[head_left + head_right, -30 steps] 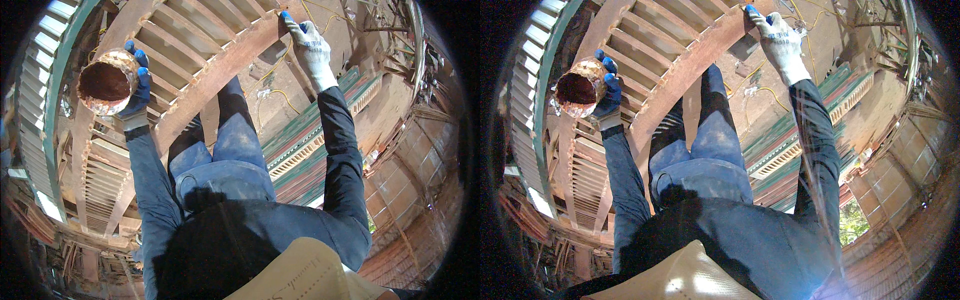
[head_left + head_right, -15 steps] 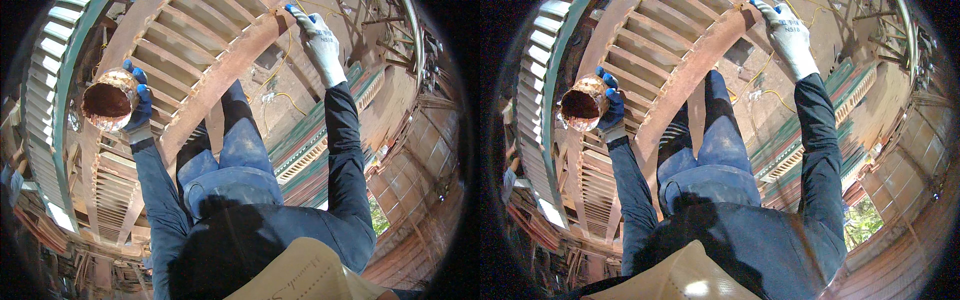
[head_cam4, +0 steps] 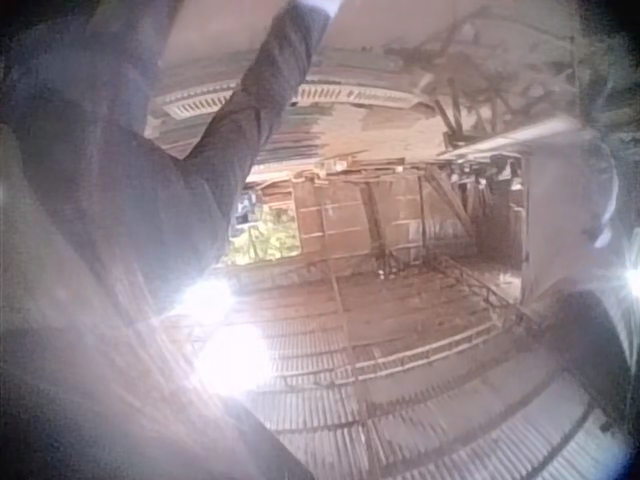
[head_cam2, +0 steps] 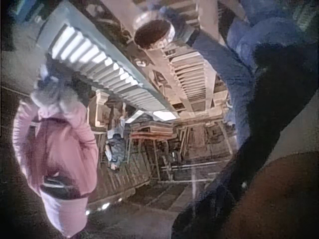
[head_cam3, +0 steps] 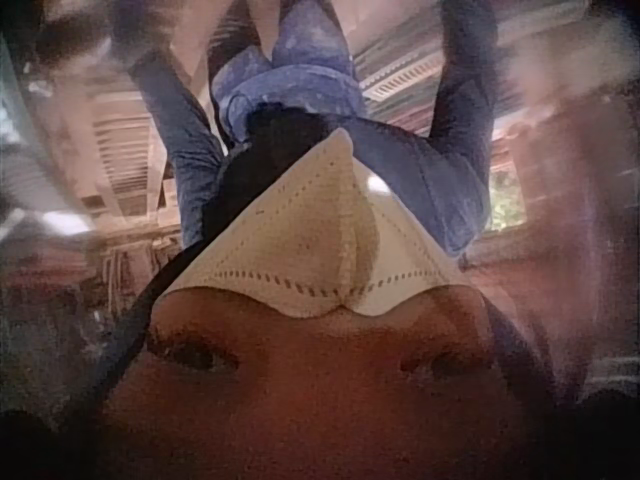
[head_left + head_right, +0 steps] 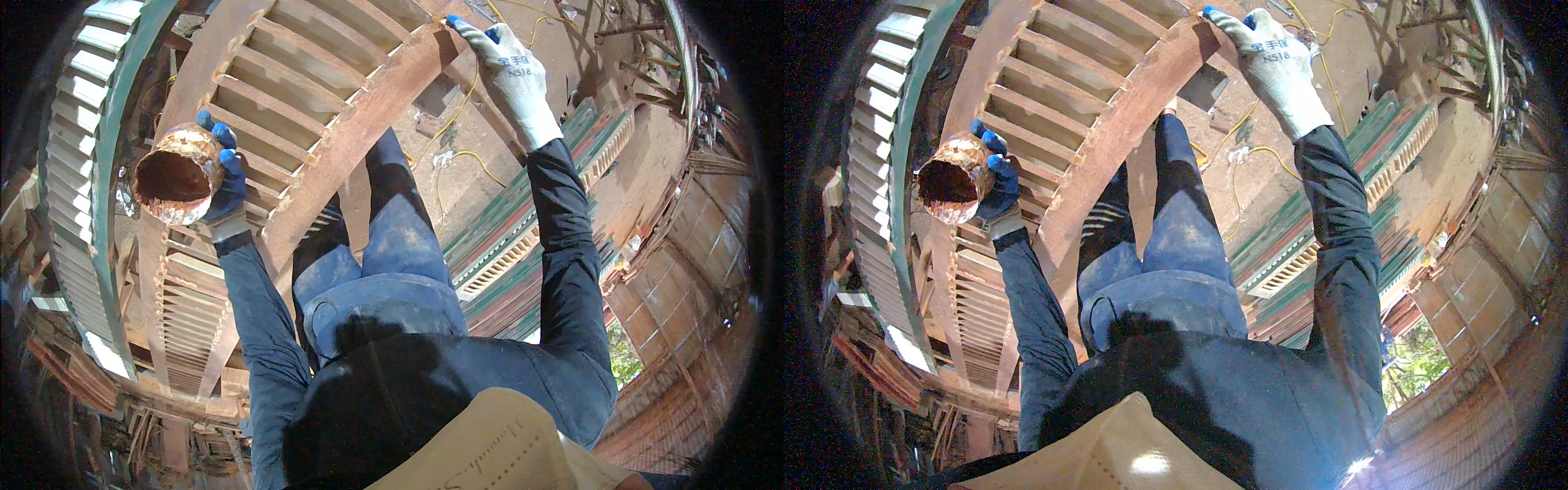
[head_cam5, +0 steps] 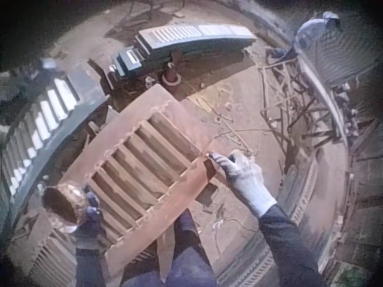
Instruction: The person applies a brown wood stain to a curved wooden slatted panel using a small brush. They repeatedly dip the brush into a small container and carefully coat the edges and surfaces of the panel.
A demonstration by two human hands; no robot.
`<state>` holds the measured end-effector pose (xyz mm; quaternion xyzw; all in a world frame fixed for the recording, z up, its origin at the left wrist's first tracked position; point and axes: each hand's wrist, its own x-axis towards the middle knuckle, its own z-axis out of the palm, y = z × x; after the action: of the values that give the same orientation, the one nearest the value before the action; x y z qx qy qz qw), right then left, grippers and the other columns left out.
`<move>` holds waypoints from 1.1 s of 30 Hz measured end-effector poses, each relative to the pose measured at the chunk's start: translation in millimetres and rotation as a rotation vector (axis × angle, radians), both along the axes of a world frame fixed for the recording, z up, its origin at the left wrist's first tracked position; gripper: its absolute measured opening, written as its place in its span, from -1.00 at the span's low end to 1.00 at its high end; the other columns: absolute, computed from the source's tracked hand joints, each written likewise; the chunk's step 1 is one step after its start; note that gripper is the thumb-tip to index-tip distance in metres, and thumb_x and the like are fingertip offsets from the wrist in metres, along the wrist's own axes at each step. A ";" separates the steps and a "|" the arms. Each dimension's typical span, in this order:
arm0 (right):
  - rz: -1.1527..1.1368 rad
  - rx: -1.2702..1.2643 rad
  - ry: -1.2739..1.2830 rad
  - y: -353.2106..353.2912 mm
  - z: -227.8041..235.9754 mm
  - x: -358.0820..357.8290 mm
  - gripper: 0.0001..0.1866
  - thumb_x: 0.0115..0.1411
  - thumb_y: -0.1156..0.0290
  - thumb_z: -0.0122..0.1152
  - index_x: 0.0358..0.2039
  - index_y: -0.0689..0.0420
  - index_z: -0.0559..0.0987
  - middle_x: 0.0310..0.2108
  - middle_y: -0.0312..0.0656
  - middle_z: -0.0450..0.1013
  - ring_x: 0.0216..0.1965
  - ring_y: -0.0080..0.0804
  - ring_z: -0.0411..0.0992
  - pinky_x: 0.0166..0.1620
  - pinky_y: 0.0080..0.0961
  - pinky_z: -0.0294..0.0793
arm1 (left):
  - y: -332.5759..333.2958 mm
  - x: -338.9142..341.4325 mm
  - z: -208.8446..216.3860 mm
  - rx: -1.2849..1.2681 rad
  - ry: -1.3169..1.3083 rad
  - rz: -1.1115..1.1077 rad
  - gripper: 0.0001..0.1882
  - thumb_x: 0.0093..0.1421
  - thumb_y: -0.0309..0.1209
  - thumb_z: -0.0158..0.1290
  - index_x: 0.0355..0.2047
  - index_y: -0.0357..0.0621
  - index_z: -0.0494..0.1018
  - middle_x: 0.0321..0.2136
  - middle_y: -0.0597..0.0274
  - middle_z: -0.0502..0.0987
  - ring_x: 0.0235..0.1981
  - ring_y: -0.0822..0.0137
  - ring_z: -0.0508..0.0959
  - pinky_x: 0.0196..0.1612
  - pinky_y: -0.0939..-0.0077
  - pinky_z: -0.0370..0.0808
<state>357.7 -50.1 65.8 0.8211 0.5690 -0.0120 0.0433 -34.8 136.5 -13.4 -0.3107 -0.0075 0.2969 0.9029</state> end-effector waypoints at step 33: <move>-0.171 0.024 1.339 110.3 10.7 83.6 -0.60 0.41 0.20 0.08 0.20 0.00 0.52 -0.05 -0.42 0.53 -0.22 -0.70 0.38 -0.17 -0.72 0.38 | -1.4 -3.5 13.7 0.238 0.265 0.044 -0.46 0.37 -0.04 -0.05 0.33 0.33 0.22 0.39 -0.05 0.10 0.25 -0.35 0.25 0.21 -0.40 0.34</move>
<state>441.3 60.2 76.6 0.6792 0.4061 -0.5153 -0.3290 -38.3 135.1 0.4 -0.1597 0.0699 0.3518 0.9197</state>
